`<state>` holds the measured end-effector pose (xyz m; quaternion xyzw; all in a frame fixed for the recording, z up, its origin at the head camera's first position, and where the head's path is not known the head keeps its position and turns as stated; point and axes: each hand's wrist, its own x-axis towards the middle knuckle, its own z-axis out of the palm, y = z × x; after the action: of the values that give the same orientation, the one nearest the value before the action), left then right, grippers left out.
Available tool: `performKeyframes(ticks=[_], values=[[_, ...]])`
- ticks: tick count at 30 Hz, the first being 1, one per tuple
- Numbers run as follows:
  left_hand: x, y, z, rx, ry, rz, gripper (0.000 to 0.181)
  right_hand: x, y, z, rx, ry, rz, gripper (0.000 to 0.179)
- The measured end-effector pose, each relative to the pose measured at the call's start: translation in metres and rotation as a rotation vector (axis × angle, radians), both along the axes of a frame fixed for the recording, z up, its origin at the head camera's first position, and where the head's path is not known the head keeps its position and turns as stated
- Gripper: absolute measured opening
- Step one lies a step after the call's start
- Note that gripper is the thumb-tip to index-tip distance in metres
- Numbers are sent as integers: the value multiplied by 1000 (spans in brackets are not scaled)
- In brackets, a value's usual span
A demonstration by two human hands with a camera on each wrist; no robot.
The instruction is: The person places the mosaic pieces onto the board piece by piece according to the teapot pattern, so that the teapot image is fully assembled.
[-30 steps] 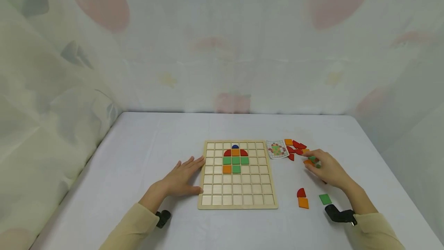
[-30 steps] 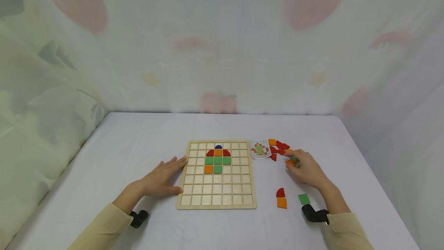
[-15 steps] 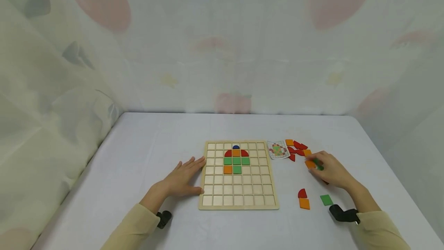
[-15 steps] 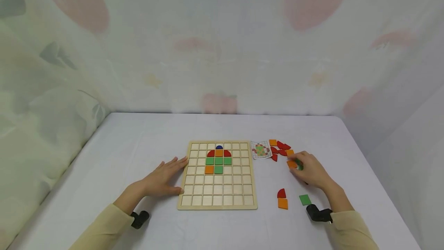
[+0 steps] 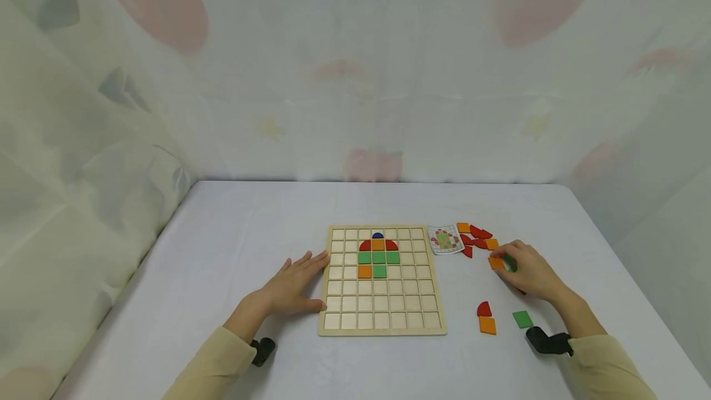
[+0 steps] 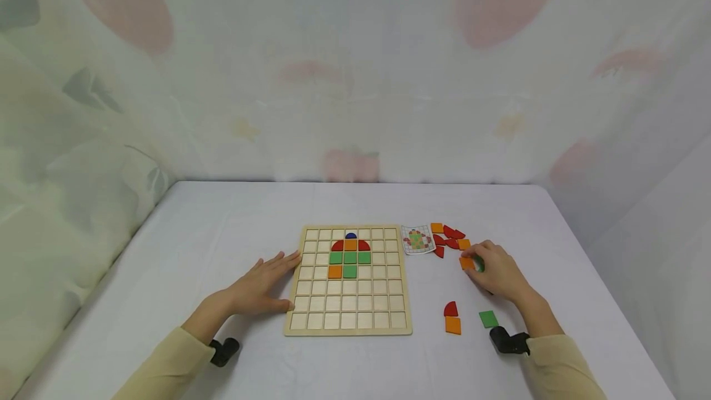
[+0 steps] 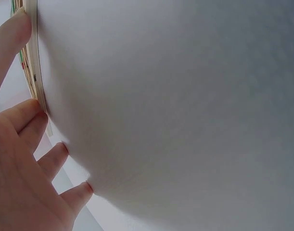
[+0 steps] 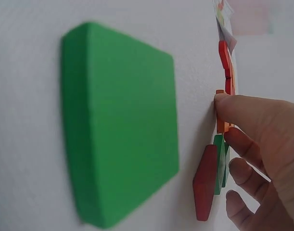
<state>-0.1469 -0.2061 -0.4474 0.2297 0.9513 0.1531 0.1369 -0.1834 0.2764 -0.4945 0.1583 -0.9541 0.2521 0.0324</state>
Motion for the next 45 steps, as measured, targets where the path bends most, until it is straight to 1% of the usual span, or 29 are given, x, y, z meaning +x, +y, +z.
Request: performKeyframes(ticks=[7, 17, 25, 32, 39, 45], values=[[0, 0, 0, -4, -5, 3, 87, -1, -1, 1, 10, 4, -4, 22], [-1, 1, 0, -14, 2, 5, 87, -3, -1, 0, 25, 23, 5, 23], [-1, 0, -1, -21, 7, 6, 87, -1, -5, 0, -13, 6, 2, 25], [-2, -1, -2, -10, 26, -8, 88, 1, -15, 8, -23, 52, -14, 25], [-2, -2, -4, -3, 19, -5, 88, 5, -32, 18, -48, 67, 4, 26], [-3, -2, -6, -7, 21, -4, 89, 8, -52, 21, -67, 82, 29, 25]])
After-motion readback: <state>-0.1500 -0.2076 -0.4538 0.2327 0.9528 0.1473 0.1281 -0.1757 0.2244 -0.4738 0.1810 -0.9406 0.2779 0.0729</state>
